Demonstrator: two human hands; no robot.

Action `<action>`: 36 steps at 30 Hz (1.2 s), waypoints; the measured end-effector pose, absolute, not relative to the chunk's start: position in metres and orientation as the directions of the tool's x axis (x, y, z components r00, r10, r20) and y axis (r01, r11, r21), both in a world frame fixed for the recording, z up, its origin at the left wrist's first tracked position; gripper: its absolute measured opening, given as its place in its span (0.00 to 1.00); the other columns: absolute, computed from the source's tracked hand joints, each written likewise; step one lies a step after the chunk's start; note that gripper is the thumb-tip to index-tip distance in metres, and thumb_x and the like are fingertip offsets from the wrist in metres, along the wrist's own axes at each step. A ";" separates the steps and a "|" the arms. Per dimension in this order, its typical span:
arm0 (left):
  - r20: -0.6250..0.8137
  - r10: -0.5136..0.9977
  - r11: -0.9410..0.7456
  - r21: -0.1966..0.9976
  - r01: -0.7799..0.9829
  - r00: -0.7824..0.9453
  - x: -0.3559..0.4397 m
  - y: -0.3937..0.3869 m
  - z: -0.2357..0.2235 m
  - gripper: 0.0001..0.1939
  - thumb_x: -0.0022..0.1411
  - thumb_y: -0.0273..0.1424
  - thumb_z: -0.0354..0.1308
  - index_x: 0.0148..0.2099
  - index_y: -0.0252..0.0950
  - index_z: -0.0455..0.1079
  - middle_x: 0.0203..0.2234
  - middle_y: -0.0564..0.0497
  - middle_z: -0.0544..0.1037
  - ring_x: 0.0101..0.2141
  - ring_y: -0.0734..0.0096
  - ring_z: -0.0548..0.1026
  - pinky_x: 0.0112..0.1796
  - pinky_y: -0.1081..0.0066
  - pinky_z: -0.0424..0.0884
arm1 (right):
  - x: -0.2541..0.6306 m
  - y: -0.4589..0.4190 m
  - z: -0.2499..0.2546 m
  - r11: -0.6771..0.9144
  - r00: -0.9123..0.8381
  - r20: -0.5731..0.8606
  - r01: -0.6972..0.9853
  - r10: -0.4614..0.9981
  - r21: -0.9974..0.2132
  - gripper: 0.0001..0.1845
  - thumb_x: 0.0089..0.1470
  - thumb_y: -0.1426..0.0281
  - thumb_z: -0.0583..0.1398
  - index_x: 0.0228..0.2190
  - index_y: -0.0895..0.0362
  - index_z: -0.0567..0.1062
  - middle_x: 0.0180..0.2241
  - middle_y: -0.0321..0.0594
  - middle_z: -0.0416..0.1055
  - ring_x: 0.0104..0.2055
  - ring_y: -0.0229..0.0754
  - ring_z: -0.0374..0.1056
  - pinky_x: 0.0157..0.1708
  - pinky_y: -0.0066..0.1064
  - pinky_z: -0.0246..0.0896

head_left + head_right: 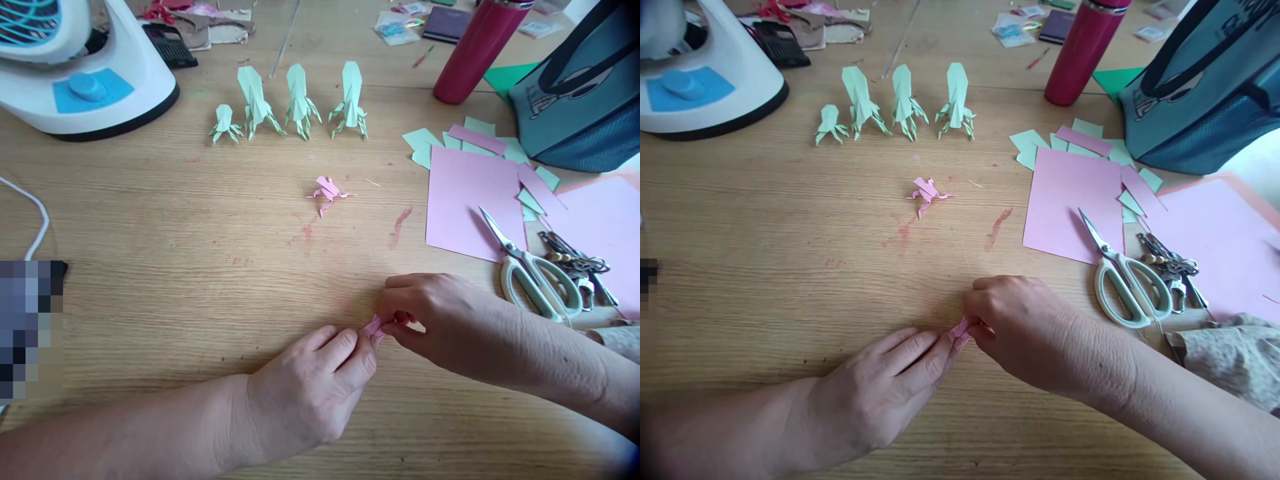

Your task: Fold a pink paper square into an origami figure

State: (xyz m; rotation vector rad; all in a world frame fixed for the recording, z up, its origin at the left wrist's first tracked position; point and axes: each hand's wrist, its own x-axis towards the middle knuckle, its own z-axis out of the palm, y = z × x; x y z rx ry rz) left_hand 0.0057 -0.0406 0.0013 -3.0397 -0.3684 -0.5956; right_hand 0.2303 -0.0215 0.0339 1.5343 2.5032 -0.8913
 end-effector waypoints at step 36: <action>0.345 0.265 -0.962 0.030 0.272 0.900 0.004 -0.046 0.002 0.16 0.70 0.20 0.48 0.50 0.25 0.76 0.44 0.42 0.81 0.41 0.64 0.78 0.42 0.66 0.78 | 0.228 -0.053 0.015 0.567 -0.585 0.082 0.729 0.807 -0.384 0.13 0.63 0.77 0.55 0.27 0.59 0.73 0.29 0.43 0.68 0.31 0.42 0.59 0.31 0.34 0.57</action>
